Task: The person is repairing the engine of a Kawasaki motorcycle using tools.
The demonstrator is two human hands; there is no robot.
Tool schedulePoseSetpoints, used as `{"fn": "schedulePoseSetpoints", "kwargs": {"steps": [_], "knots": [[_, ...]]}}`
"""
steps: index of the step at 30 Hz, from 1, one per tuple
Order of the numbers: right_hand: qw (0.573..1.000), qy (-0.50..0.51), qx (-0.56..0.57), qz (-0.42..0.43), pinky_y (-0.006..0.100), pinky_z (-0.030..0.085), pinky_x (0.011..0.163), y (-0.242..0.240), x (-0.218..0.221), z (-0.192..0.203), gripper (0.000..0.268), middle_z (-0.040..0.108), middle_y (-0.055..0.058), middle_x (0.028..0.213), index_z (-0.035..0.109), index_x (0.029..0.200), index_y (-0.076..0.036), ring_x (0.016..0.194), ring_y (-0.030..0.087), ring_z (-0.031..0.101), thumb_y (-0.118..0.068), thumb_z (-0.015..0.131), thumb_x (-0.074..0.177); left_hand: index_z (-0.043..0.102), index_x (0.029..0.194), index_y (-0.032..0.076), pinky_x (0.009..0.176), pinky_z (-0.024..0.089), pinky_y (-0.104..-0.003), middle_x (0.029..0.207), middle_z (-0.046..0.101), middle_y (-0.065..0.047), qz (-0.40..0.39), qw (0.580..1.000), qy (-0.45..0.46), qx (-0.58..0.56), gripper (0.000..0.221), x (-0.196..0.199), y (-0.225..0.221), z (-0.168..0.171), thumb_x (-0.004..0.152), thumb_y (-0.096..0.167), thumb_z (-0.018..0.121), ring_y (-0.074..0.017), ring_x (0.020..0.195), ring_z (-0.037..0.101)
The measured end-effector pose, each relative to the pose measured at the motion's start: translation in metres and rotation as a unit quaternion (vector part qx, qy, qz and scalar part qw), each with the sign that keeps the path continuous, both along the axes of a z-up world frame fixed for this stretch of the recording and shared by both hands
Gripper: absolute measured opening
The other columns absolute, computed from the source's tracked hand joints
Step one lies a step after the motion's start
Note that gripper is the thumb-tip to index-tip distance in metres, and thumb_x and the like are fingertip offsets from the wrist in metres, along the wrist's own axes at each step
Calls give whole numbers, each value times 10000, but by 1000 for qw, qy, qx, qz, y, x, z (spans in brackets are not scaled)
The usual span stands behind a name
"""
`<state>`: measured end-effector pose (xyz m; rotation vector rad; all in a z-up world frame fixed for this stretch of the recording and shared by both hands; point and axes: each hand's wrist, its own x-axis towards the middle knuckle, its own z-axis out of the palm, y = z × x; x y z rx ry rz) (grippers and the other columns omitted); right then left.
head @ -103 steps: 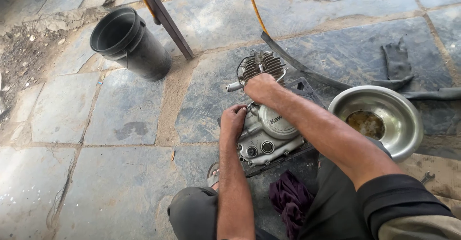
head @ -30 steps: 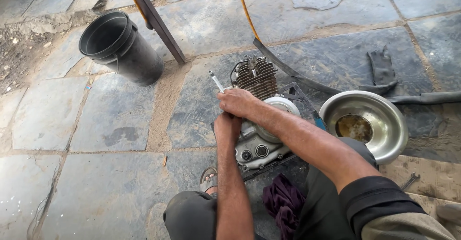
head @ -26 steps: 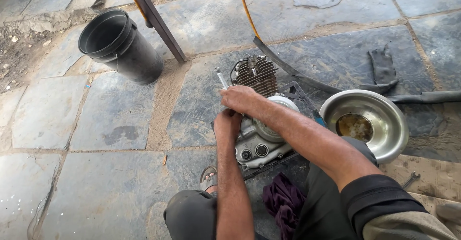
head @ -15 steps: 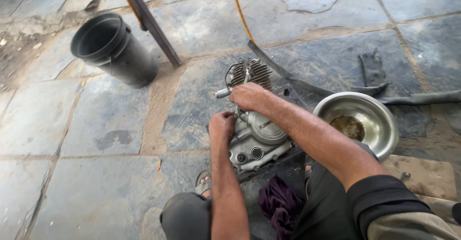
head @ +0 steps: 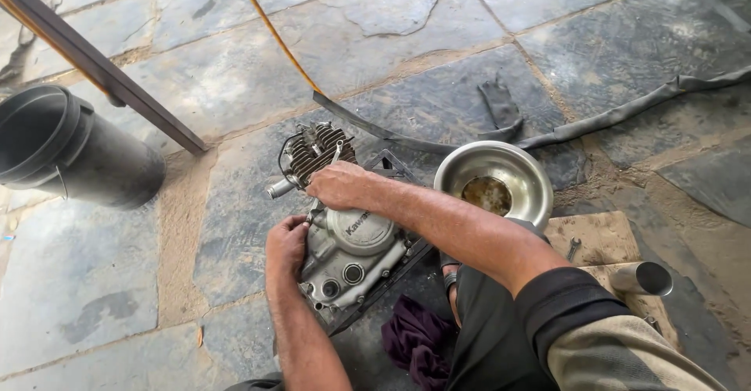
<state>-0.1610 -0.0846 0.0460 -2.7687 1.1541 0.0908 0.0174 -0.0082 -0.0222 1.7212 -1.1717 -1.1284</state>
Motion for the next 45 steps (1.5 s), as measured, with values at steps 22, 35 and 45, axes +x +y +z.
{"fn": "schedulePoseSetpoints", "kwargs": {"steps": [22,35,45], "knots": [[1000,-19,17,16,461,556,957,14,-15,13,322,689,116,1186,673,1273,-121,1111,264,691,-157,508,999,780,1098,26,749,550,-317,928,782,-103,19,1000,-1,13,241,-7,9,12,908,114,662,-145,779,684],[995,39,76,-57,401,577,925,-10,-11,21,337,648,116,1197,593,1359,-150,1099,231,656,-142,515,1032,787,1102,58,806,543,-311,982,788,-106,14,999,-49,17,250,-3,4,5,886,129,681,-171,841,707],[990,-135,-45,17,421,646,797,23,3,79,649,470,201,1486,310,1596,-192,1009,325,700,-152,561,999,778,1105,62,840,540,-328,987,787,-114,-17,997,-62,-35,281,-1,-2,-15,862,149,667,-206,878,713]]}}
